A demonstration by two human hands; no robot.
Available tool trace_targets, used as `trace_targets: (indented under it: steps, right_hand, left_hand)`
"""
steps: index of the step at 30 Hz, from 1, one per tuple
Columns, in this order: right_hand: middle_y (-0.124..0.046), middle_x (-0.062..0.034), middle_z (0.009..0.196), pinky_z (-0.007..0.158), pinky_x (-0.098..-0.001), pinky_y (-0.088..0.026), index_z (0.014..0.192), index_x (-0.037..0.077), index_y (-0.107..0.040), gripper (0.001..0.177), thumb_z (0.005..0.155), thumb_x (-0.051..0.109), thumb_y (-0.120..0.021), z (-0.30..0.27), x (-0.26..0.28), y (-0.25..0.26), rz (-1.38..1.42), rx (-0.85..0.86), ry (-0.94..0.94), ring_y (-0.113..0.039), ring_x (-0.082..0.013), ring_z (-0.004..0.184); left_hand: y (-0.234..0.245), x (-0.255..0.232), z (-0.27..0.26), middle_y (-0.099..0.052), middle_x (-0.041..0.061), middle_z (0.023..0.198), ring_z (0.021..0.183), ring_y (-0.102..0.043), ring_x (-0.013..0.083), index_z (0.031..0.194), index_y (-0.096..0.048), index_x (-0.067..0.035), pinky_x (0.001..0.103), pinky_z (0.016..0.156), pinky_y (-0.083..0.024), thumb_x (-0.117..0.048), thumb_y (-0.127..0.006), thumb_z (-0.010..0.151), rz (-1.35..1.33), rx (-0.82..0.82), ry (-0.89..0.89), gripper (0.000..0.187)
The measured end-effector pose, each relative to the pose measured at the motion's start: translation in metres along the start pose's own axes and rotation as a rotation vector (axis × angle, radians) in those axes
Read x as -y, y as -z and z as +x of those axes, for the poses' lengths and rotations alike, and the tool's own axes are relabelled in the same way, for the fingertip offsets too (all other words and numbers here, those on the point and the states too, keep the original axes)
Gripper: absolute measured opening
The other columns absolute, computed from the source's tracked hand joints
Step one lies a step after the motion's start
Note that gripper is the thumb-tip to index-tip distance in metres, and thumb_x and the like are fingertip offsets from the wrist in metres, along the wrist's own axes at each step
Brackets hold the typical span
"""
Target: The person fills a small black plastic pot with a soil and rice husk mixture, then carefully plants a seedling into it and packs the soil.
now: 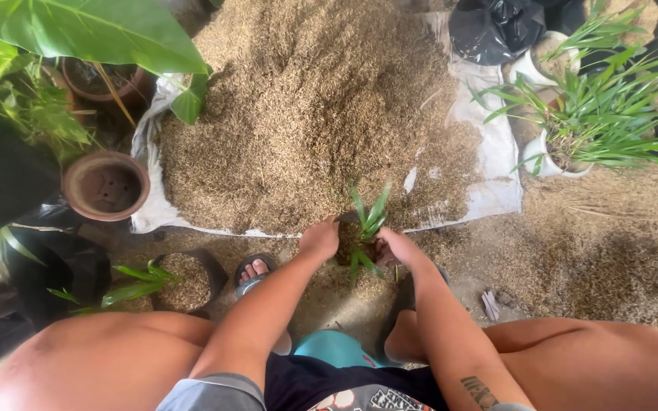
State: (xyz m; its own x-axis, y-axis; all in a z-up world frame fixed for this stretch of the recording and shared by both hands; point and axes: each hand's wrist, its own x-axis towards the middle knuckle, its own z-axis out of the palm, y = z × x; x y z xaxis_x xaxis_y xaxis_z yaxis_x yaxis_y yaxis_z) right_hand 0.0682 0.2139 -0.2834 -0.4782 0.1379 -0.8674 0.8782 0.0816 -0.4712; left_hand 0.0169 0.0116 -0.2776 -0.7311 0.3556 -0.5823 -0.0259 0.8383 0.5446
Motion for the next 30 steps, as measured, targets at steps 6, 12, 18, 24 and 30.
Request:
trace_targets:
  steps: [6,12,18,24,30]
  right_hand:
    - [-0.074,-0.0249,0.087,0.073,-0.0531,-0.061,0.101,0.001,-0.067,0.082,0.100,0.072,-0.027,0.050,-0.012,0.016,-0.043,-0.142,-0.046,-0.077,-0.0403,0.080]
    - [-0.066,-0.0076,0.099,0.079,-0.0306,-0.057,0.124,0.003,-0.055,0.045,0.109,0.044,-0.042,0.088,0.051,0.035,0.537,-0.295,0.164,-0.067,-0.0187,0.086]
    - [-0.020,-0.0203,0.167,0.116,-0.0689,-0.028,0.161,0.011,-0.020,0.082,0.100,0.042,-0.064,0.122,0.128,0.030,0.400,-0.019,0.166,-0.029,-0.0481,0.148]
    - [0.015,-0.0210,0.169,0.114,-0.0774,-0.016,0.163,0.021,0.009,0.111,0.095,0.050,-0.075,0.110,0.198,-0.047,0.474,-0.007,0.136,-0.003,-0.0557,0.151]
    - [0.007,-0.0189,0.169,0.107,-0.0747,-0.031,0.164,0.016,0.002,0.113,0.091,0.026,-0.084,0.174,0.174,-0.044,0.488,-0.097,0.153,-0.011,-0.0477,0.153]
  left_hand:
    - [0.017,-0.011,-0.002,-0.070,0.030,0.120,0.115,-0.068,0.0496,0.149,-0.050,-0.010,0.062,0.096,-0.057,-0.034,-0.039,0.108,0.001,0.004,0.000,0.048]
    - [-0.021,0.007,0.037,-0.075,0.019,0.114,0.105,-0.074,0.0410,0.140,-0.064,-0.016,0.051,0.086,-0.063,-0.028,-0.050,0.109,-0.038,-0.098,-0.160,0.036]
    - [0.011,-0.014,0.020,-0.075,0.024,0.110,0.105,-0.072,0.0457,0.139,-0.064,-0.024,0.059,0.088,-0.059,-0.033,-0.043,0.110,-0.228,-0.032,0.026,0.037]
    - [-0.014,-0.010,0.048,-0.074,0.022,0.113,0.107,-0.073,0.0427,0.132,-0.067,-0.015,0.055,0.090,-0.059,-0.039,-0.046,0.107,-0.204,0.116,0.096,0.041]
    - [0.004,-0.026,0.046,-0.073,0.022,0.092,0.076,-0.076,0.0325,0.123,-0.068,0.000,0.042,0.064,-0.064,-0.024,-0.044,0.110,-0.287,0.135,0.074,0.036]
